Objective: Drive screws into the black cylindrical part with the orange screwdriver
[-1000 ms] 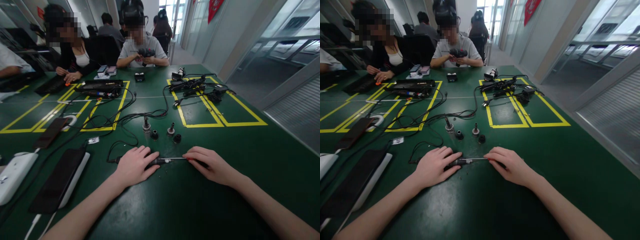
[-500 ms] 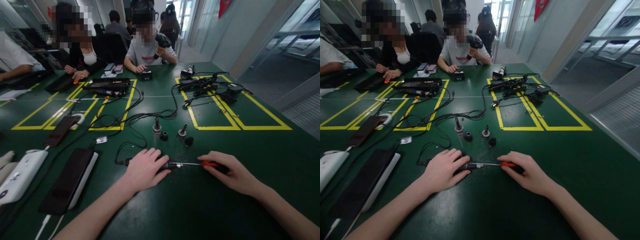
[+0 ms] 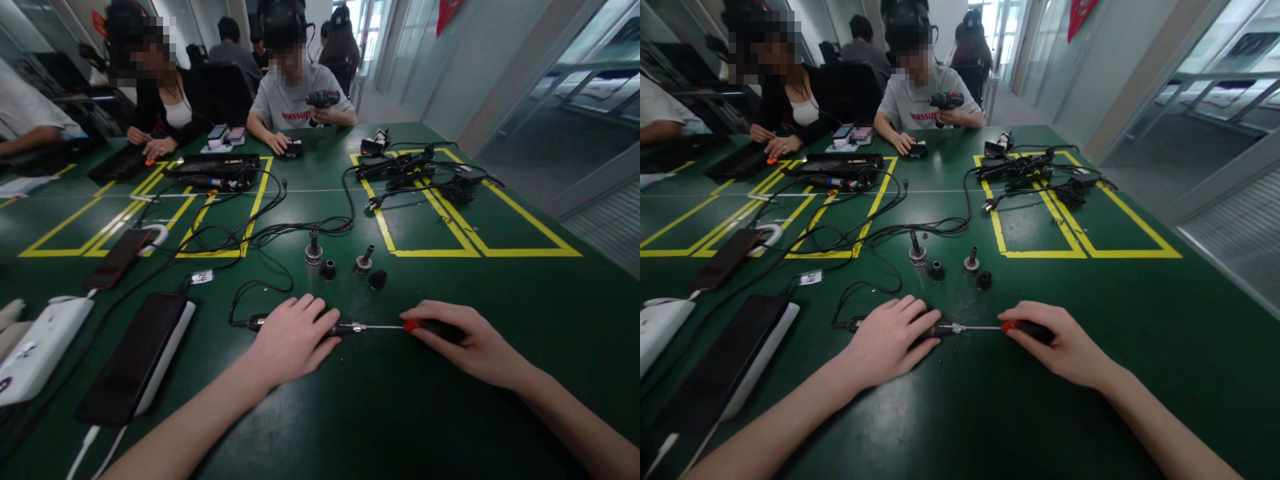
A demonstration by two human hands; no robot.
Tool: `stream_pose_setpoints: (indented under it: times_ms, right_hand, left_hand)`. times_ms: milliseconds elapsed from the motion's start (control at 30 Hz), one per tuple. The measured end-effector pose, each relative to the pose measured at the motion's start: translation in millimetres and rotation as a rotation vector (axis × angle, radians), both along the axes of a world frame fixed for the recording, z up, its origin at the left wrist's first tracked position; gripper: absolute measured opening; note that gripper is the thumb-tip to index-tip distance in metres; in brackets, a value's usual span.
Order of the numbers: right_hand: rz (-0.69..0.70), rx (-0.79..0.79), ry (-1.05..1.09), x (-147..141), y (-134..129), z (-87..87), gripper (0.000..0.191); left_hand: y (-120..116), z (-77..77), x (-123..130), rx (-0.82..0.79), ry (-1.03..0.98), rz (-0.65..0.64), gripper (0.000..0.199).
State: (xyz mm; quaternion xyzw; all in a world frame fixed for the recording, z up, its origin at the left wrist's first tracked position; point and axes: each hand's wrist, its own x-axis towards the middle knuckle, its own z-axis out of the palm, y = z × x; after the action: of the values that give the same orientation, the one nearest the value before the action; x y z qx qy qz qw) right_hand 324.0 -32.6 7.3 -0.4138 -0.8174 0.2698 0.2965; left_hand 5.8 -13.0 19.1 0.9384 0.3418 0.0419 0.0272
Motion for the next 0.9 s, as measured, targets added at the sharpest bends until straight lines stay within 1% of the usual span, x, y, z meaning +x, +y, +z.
stream_pose_setpoints:
  times_ms: [67,133,233,300,333,433,567,733,900]
  right_hand:
    - [-0.013,-0.002,0.013,0.7,-1.5,-0.7,0.021]
    - [-0.025,0.003,0.026,2.2,-3.2,-6.0,0.022]
    - [-0.030,-0.007,-0.016,4.6,-4.3,-15.3,0.026]
    - [-0.042,0.013,-0.044,5.0,-3.5,-16.9,0.027]
    - [-0.041,0.020,-0.047,4.7,-2.7,-15.8,0.028]
    - [-0.018,-0.029,-0.066,1.6,0.0,-6.9,0.026]
    - [-0.007,0.002,-0.056,-3.7,1.6,3.6,0.021]
    - [0.003,0.004,-0.050,-4.8,2.3,3.5,0.022]
    - [-0.003,-0.059,-0.045,-3.0,4.3,2.1,0.026]
  left_hand:
    - [0.0,0.2,1.8,0.004,0.024,0.002,0.029]
    - [0.7,-0.3,3.1,0.010,0.043,-0.005,0.029]
    - [2.9,-1.8,3.4,0.016,0.048,-0.022,0.029]
    - [4.8,-2.5,2.3,0.016,0.044,-0.032,0.029]
    - [5.6,-2.8,1.6,0.016,0.034,-0.039,0.029]
    - [7.8,-3.1,-0.9,0.022,-0.008,-0.048,0.029]
    - [9.0,-3.6,-2.7,0.036,-0.028,-0.052,0.030]
    - [8.3,-3.4,-1.6,0.073,-0.054,-0.055,0.029]
    - [7.0,-2.6,0.2,0.034,-0.067,-0.040,0.028]
